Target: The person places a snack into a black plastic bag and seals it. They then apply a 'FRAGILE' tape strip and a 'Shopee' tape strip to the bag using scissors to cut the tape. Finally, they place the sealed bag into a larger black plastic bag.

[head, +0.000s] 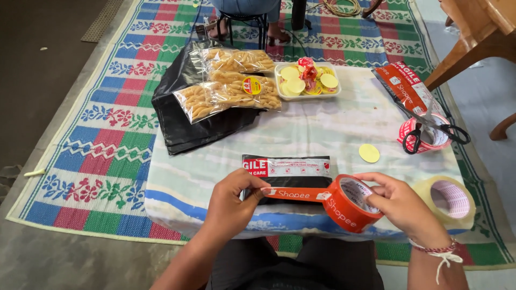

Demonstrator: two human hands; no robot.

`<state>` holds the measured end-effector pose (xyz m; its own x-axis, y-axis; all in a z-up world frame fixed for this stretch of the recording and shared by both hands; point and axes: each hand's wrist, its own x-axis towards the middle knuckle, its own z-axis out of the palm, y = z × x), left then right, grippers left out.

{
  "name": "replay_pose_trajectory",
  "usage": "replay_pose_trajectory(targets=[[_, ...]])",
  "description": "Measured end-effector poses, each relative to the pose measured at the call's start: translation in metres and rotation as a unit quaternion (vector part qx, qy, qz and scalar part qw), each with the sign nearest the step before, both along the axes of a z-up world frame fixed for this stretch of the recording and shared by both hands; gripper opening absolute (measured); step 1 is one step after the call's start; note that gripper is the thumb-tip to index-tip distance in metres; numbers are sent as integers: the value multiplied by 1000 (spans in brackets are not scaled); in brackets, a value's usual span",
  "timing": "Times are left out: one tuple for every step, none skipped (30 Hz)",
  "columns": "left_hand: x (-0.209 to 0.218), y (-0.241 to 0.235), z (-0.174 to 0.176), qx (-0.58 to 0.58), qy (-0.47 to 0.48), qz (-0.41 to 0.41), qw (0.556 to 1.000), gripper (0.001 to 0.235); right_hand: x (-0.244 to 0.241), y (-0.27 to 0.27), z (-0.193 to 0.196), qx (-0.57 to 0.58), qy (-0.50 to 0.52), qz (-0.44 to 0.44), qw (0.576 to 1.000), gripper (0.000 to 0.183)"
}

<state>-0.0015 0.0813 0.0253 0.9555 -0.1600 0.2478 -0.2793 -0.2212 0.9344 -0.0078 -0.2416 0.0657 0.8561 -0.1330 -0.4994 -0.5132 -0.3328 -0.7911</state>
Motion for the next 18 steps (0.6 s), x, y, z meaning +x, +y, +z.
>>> replay_pose_trajectory(targets=[[-2, 1, -1, 4, -17, 8, 1000, 8, 3, 8, 13, -52, 30, -1, 998, 50], [-4, 2, -2, 8, -34, 15, 999, 7, 5, 16, 26, -102, 61, -3, 993, 49], [-5, 4, -1, 8, -34, 16, 999, 7, 11, 10, 21, -102, 61, -3, 993, 49], [-6, 6, -1, 8, -20, 26, 999, 7, 17, 4, 16, -149, 44, -9, 988, 44], [-8, 9, 0, 8, -6, 36, 999, 8, 22, -2, 12, -196, 27, -16, 980, 40], [-10, 9, -1, 7, -6, 36, 999, 8, 26, -5, 10, -196, 28, -16, 980, 40], [-12, 10, -1, 14, -7, 41, 999, 7, 31, -9, 8, -205, 9, -21, 978, 29], [-13, 10, -1, 20, -10, 47, 999, 7, 36, -12, 7, -214, -12, -25, 976, 20], [-13, 10, -2, 19, -10, 48, 999, 7, 43, -11, 7, -215, -12, -24, 976, 20], [-14, 10, -3, 19, -28, 53, 998, 6, 50, -11, 7, -252, -7, -11, 968, 19], [-15, 11, -5, 18, -46, 57, 997, 6, 56, -10, 6, -289, -2, 1, 957, 19], [-17, 11, -5, 18, -46, 58, 997, 6, 61, -3, 14, -290, -1, 2, 957, 19], [-19, 10, -5, 18, -54, 63, 996, 5, 66, 3, 21, -325, 19, 4, 946, 22], [-21, 10, -5, 18, -65, 68, 995, 4, 72, 10, 29, -360, 38, 7, 932, 25], [-22, 10, -5, 17, -66, 70, 995, 4, 79, 6, 26, -360, 36, 7, 932, 25], [-24, 9, -5, 14, -70, 71, 995, 5, 85, 2, 21, -376, 20, 7, 926, 30], [-27, 9, -6, 10, -74, 73, 995, 6, 91, -3, 17, -392, 3, 7, 920, 36], [-28, 9, -4, 10, -74, 75, 994, 6, 96, -3, 14, -392, 2, 8, 920, 36]])
